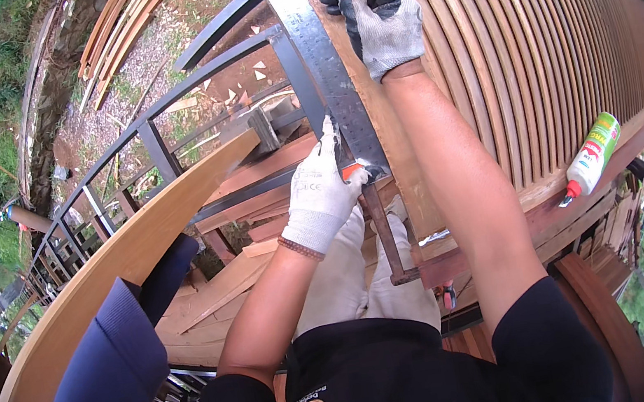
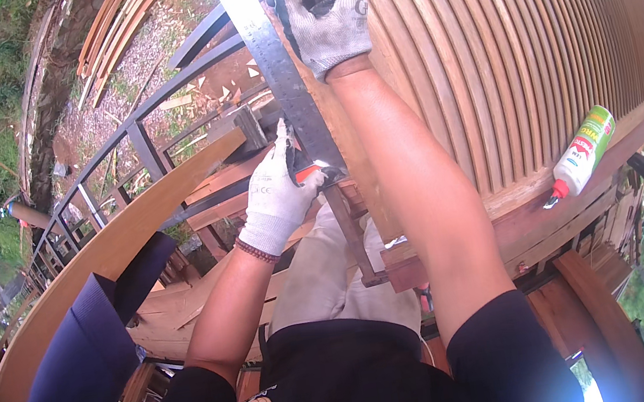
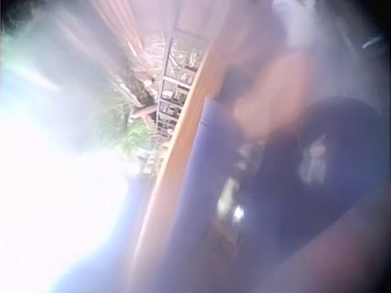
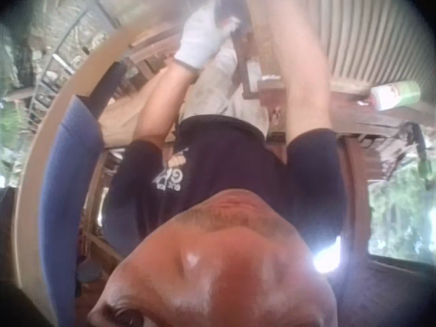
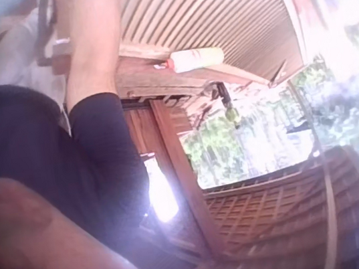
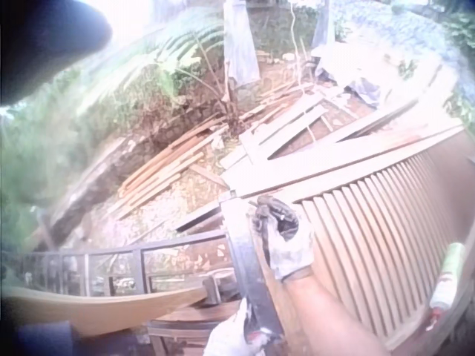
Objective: The person measures and marks wooden planks on a partially built wooden structure using a try square and a pencil. They repeatedly position the square, draw lines, and adjust the tool to ensure accurate markings on the wood.
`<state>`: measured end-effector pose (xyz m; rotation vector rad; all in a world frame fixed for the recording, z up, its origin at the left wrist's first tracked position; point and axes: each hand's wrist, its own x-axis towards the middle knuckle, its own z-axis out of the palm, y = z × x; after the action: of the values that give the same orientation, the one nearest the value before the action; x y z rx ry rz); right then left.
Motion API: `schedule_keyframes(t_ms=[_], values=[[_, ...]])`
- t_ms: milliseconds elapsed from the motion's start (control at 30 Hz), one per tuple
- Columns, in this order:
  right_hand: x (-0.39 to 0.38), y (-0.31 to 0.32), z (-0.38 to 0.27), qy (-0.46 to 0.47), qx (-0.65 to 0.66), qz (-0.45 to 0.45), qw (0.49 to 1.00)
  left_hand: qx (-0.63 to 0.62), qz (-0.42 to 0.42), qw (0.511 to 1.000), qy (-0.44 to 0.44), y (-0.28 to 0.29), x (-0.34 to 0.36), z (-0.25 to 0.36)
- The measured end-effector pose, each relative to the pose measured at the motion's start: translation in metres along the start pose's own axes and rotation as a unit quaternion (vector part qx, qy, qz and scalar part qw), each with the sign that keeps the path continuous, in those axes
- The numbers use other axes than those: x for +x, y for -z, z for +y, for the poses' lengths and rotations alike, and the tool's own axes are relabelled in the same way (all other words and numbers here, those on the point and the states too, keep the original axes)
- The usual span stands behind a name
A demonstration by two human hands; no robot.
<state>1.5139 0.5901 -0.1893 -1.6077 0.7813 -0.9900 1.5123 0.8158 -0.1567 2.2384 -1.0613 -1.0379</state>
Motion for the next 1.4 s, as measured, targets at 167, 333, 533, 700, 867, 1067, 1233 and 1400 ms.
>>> schedule_keyframes(t_ms=[167, 333, 533, 700, 867, 1067, 1233, 1400], values=[[-0.004, -0.004, -0.009, -0.015, 0.111, -0.018, 0.994, -0.019, 0.004, 1.0, -0.003, 0.0, -0.001, 0.001], [-0.004, -0.002, -0.007, 0.021, 0.019, -0.019, 0.999, -0.001, 0.006, 1.0, -0.016, 0.003, -0.001, 0.001], [-0.006, -0.005, -0.017, 0.032, -0.046, -0.009, 0.998, -0.003, -0.009, 1.0, 0.003, 0.005, 0.0, 0.003], [-0.005, -0.003, -0.015, 0.035, -0.064, -0.019, 0.997, 0.005, -0.002, 1.0, -0.003, 0.004, -0.001, 0.003], [-0.006, 0.0, -0.014, 0.053, -0.078, -0.031, 0.995, 0.005, -0.007, 1.0, 0.0, 0.005, -0.001, 0.004], [-0.005, 0.0, 0.0, 0.059, 0.009, -0.006, 0.998, -0.005, 0.001, 1.0, -0.007, 0.003, 0.0, 0.002], [-0.005, -0.005, -0.005, 0.049, 0.065, 0.007, 0.997, -0.009, -0.01, 1.0, 0.011, 0.008, -0.003, 0.007], [-0.004, -0.005, -0.006, 0.064, 0.056, 0.006, 0.996, -0.081, 0.086, 0.993, -0.016, 0.003, -0.029, -0.016]])
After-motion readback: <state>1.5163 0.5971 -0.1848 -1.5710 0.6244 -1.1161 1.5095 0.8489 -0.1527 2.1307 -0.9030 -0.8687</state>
